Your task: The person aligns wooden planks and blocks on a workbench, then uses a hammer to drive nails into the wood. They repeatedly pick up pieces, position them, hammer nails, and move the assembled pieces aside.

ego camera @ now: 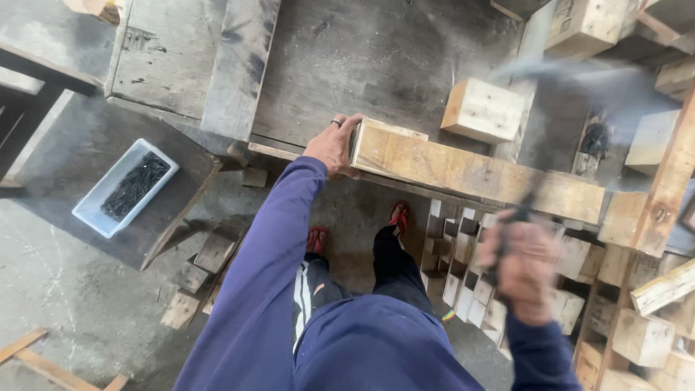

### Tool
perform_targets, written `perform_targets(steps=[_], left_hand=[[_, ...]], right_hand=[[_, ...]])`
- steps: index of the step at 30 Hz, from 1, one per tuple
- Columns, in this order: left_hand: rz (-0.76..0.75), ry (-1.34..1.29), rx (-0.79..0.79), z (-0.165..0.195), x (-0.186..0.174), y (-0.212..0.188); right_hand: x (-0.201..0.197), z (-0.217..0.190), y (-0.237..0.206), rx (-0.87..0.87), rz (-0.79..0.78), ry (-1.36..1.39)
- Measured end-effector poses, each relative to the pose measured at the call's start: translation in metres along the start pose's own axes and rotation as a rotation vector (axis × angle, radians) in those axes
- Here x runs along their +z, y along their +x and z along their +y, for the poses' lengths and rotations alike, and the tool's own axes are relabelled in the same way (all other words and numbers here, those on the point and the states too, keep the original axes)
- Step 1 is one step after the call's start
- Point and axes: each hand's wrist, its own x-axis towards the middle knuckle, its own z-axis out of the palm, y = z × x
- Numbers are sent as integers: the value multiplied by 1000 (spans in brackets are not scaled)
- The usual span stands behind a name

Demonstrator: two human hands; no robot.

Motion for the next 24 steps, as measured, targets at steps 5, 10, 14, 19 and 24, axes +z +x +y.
perform_targets(steps=[5,10,14,19,24], left_hand=[[-40,7,-40,2,3,2],[-25,-29,8,5,5,1],[39,-18,27,3,13,6],[68,-14,24,10,27,-14],[585,-241,-188,36,50,-79]], right_hand=[[-16,-32,12,-497,51,-13],[19,48,0,662,53,-224],[10,67,-15,658,164,-261],[-58,42,-31,441,393,-354],[-197,33,-35,326,551,-712]])
